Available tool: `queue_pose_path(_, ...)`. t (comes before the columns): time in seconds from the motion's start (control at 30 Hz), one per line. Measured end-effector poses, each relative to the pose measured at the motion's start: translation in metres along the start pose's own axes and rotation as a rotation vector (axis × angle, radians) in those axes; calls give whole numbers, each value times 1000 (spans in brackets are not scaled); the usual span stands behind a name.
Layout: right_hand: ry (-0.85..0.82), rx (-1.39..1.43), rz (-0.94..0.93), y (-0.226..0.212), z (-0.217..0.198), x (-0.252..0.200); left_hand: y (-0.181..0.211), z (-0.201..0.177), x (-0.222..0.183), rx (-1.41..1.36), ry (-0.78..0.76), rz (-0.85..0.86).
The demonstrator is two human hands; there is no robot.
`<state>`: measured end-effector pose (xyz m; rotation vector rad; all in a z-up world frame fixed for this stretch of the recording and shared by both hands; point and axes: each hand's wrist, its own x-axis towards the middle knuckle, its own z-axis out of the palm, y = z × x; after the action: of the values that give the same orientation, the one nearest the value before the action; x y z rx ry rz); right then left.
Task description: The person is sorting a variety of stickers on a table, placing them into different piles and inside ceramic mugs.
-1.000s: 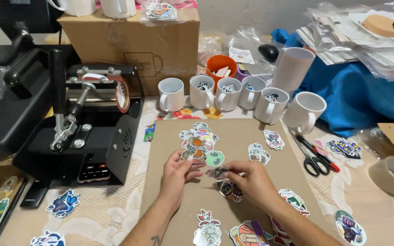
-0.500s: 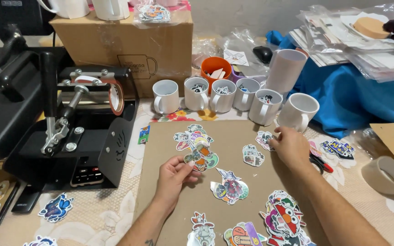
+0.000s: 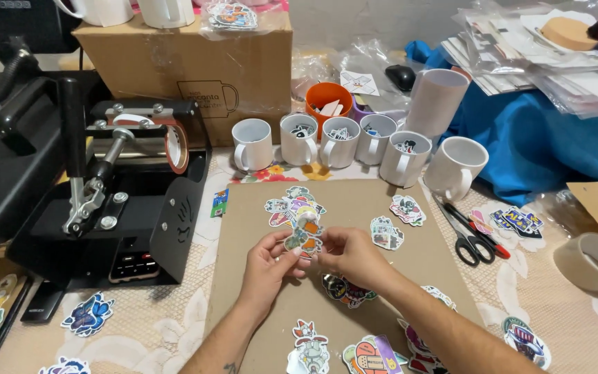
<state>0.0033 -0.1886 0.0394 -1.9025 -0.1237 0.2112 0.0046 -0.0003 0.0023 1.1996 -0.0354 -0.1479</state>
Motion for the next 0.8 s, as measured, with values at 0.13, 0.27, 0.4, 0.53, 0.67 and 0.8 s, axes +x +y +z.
queue_pose_path(0.13,-59,-206,64,-18,-4,-13,7,5,-6,237,66,81)
queue_pose_path(0.27,-1,24,207,-21,-8,-20,11,5,-8,283,96,40)
queue_pose_path(0.4,41,95,253,-22,-7,-28,7,7,-6,210,28,137)
queue_pose_path(0.53,40,191,301,-27,-9,-38,-3,2,-2,274,3,179)
queue_pose_path(0.67,56,267,336,-19,-16,-41,-9,0,-2,265,-36,252)
queue_pose_path(0.8,68,293,342,-1,-26,-43,10,7,-13,196,-86,160)
